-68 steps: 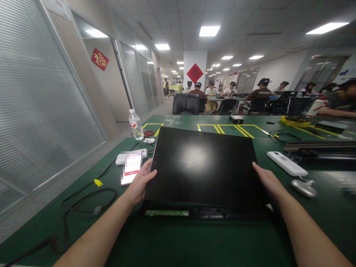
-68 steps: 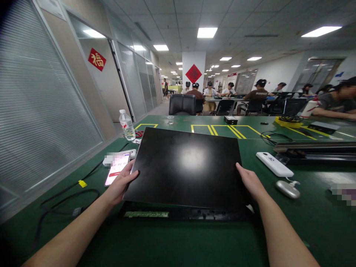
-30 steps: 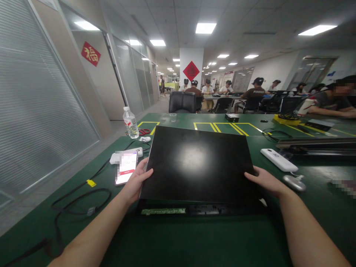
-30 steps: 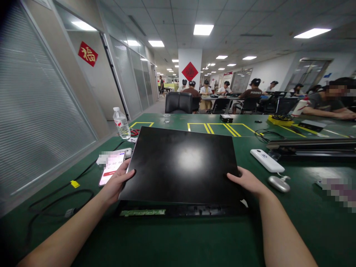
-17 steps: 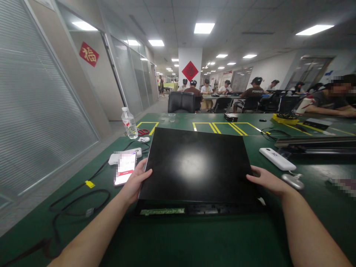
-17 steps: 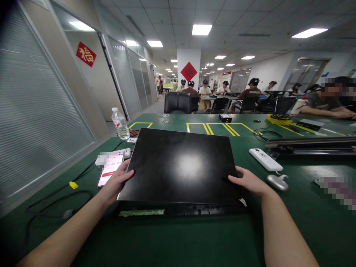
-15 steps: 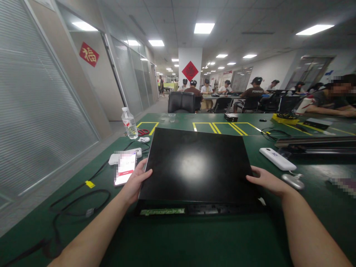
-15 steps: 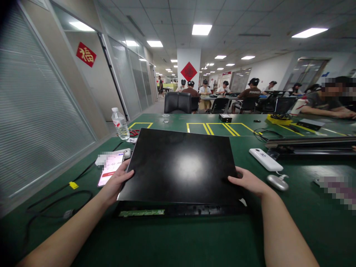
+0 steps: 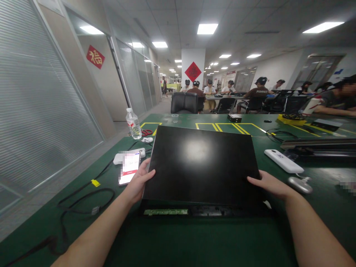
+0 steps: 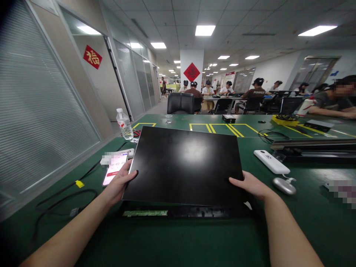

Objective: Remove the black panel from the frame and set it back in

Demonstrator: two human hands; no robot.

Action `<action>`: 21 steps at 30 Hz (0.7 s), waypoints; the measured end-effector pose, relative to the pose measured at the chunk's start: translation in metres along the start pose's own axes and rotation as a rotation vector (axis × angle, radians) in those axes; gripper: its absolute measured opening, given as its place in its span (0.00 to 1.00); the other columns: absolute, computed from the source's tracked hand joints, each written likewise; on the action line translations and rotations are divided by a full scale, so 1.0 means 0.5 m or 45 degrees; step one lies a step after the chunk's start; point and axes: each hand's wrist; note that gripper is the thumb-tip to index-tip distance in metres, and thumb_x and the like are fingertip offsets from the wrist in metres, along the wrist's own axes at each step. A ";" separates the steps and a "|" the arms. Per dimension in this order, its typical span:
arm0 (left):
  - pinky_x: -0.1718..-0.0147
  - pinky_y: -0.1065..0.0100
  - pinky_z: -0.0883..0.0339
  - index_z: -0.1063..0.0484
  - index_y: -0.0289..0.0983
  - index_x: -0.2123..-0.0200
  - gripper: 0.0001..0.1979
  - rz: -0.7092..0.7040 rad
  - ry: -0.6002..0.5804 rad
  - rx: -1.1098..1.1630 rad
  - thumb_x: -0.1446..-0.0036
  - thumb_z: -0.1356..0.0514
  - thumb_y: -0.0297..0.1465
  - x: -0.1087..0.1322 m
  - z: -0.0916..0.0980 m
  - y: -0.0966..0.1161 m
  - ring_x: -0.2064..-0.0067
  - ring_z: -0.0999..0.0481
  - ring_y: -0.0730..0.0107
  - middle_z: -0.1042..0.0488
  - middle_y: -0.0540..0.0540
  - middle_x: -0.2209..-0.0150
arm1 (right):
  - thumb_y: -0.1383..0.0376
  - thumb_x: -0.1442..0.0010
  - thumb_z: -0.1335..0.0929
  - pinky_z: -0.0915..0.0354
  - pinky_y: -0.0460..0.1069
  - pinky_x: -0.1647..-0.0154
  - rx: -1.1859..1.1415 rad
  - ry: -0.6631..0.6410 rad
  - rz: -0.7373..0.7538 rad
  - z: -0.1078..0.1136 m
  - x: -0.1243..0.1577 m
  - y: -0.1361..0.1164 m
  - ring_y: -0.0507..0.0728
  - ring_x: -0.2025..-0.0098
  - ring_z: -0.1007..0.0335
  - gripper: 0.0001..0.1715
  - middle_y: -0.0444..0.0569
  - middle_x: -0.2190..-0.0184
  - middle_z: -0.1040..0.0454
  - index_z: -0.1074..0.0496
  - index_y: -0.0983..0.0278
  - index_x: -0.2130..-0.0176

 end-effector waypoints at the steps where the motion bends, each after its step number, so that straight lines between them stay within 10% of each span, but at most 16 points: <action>1: 0.49 0.54 0.24 0.34 0.44 0.43 0.35 -0.004 -0.002 0.007 0.53 0.25 0.32 0.000 0.000 0.000 0.50 0.18 0.50 0.18 0.44 0.52 | 0.51 0.58 0.19 0.28 0.63 0.44 -0.004 0.002 -0.003 -0.001 0.000 -0.001 0.70 0.50 0.22 0.31 0.56 0.55 0.18 0.19 0.61 0.56; 21: 0.52 0.56 0.23 0.36 0.43 0.35 0.42 -0.015 0.080 0.023 0.52 0.26 0.35 0.000 -0.002 0.017 0.51 0.18 0.49 0.19 0.41 0.48 | 0.54 0.61 0.22 0.26 0.63 0.49 -0.409 0.080 0.020 0.011 0.041 0.004 0.73 0.52 0.21 0.33 0.58 0.56 0.18 0.22 0.60 0.55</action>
Point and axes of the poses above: each hand's wrist, its own x-axis away from the middle knuckle, its own z-axis out of the back of the hand, y = z × x
